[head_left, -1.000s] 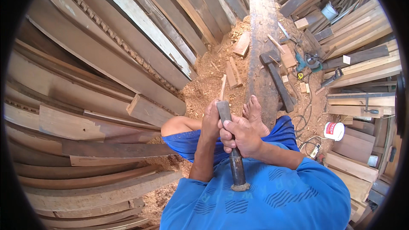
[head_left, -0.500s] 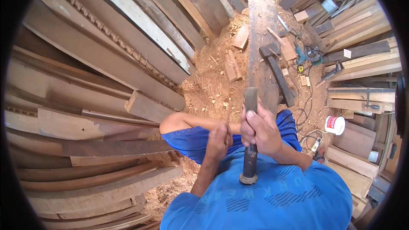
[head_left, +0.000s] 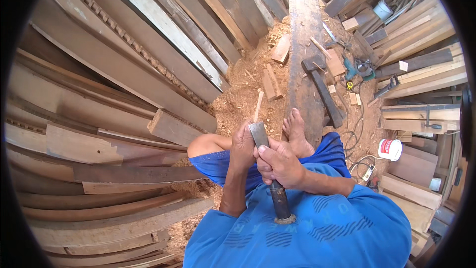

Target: The person shapes a small piece of wood using a chisel and a hammer while steadying the piece with their hand and foot.

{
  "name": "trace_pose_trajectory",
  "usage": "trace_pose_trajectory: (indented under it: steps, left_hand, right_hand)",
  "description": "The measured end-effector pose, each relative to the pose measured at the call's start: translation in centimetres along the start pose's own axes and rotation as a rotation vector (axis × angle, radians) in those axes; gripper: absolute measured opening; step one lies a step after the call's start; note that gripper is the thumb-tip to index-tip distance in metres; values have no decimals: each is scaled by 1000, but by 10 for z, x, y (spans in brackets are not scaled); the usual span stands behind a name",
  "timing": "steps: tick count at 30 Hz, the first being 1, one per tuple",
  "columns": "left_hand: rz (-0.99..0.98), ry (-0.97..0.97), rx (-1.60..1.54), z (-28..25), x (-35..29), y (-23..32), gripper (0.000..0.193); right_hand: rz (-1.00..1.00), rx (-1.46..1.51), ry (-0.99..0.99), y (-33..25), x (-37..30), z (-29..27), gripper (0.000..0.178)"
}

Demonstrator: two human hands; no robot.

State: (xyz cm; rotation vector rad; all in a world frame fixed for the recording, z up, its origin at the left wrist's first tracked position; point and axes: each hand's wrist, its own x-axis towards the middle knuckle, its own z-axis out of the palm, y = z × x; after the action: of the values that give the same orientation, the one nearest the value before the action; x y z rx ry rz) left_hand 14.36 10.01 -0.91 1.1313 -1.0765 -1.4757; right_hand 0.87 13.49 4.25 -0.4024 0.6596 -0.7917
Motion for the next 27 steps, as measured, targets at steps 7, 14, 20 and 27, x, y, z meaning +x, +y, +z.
trace_pose_trajectory:
  steps: [7,14,20,27]
  left_hand:
    - [-171,-174,126,3,-75,-68,39]
    - [-305,-196,-703,0,-52,-36,38]
    - [-163,-328,-377,16,-32,-24,38]
    - [-202,-206,-203,10,-12,-25,32]
  right_hand:
    - [-460,-136,-82,-35,-29,1,16]
    - [-358,-582,158,-48,13,-42,22]
    - [-347,-755,144,-44,27,-63,20]
    - [-446,-136,340,-33,29,-47,19]
